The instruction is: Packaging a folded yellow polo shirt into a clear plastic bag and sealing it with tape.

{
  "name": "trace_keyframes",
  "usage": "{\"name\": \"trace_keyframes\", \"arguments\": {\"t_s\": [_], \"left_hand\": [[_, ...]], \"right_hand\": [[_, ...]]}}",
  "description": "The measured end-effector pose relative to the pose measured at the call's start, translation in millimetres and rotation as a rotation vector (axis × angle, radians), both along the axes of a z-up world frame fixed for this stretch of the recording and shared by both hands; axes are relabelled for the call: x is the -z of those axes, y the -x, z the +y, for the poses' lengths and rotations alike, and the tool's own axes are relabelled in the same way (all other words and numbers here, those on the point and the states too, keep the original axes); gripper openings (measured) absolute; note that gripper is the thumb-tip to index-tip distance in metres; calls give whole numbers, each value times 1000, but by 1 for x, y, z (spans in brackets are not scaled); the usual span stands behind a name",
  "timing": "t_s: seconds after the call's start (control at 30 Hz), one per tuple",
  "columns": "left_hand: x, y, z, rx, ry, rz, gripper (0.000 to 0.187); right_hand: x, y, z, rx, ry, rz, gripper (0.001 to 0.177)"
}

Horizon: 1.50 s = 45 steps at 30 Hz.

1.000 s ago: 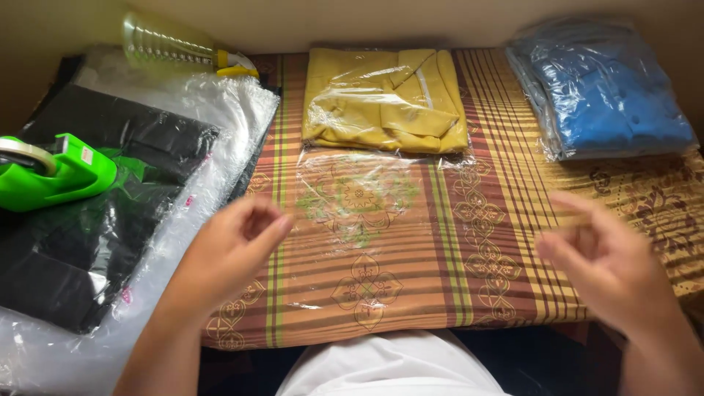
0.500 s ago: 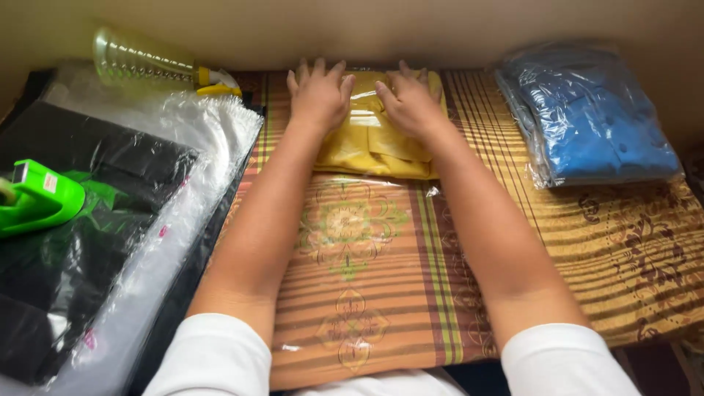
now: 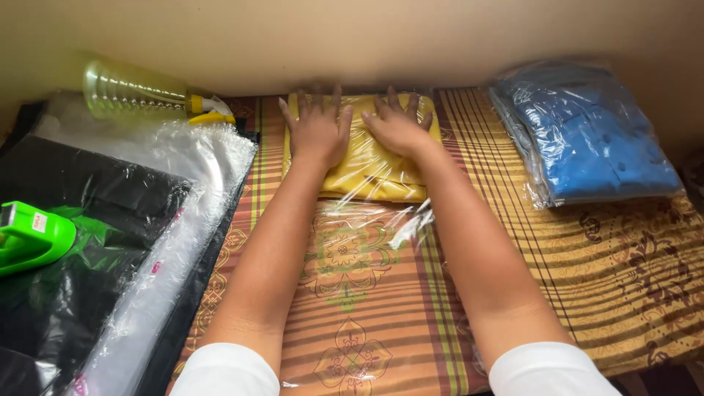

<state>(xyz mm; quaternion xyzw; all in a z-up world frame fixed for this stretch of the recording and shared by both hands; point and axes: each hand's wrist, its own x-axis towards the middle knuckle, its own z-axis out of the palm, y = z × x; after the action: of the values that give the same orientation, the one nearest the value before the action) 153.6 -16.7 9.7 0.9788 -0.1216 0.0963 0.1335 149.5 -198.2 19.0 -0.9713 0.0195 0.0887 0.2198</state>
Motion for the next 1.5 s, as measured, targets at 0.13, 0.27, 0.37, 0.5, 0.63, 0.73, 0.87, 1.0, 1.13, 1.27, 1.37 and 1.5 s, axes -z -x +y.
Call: {"name": "trace_keyframes", "arguments": {"t_s": [0.13, 0.27, 0.37, 0.5, 0.63, 0.73, 0.87, 1.0, 1.13, 1.27, 1.37, 1.5], "left_hand": [[4, 18, 12, 30, 28, -318, 60], [5, 47, 46, 6, 92, -106, 66], [19, 78, 75, -64, 111, 159, 87], [17, 105, 87, -94, 167, 189, 99], [39, 102, 87, -191, 130, 31, 80], [56, 93, 92, -174, 94, -155, 73], [69, 69, 104, -122, 197, -166, 45], [23, 81, 106, -233, 464, 167, 38], [-14, 103, 106, -228, 769, 478, 41], [-6, 89, 120, -213, 1006, 721, 61], [3, 81, 128, -167, 1008, 777, 59], [-6, 90, 130, -129, 949, 812, 50]], "right_hand": [[-47, 37, -26, 46, -442, -20, 91], [-26, 58, -77, 33, -378, -357, 68], [-14, 104, -81, 190, -291, -296, 70], [-37, 165, -54, 263, -353, -85, 58], [-15, 171, -72, 281, -168, -120, 57], [7, 169, -81, 272, -257, -179, 44], [-10, 179, -63, 316, -788, -146, 41], [19, 147, -93, 397, -986, 27, 46], [20, 147, -104, 354, -1020, 130, 45], [15, 151, -101, 321, -978, 148, 47], [9, 155, -99, 307, -936, 127, 46], [5, 160, -97, 282, -888, 99, 46]]}}
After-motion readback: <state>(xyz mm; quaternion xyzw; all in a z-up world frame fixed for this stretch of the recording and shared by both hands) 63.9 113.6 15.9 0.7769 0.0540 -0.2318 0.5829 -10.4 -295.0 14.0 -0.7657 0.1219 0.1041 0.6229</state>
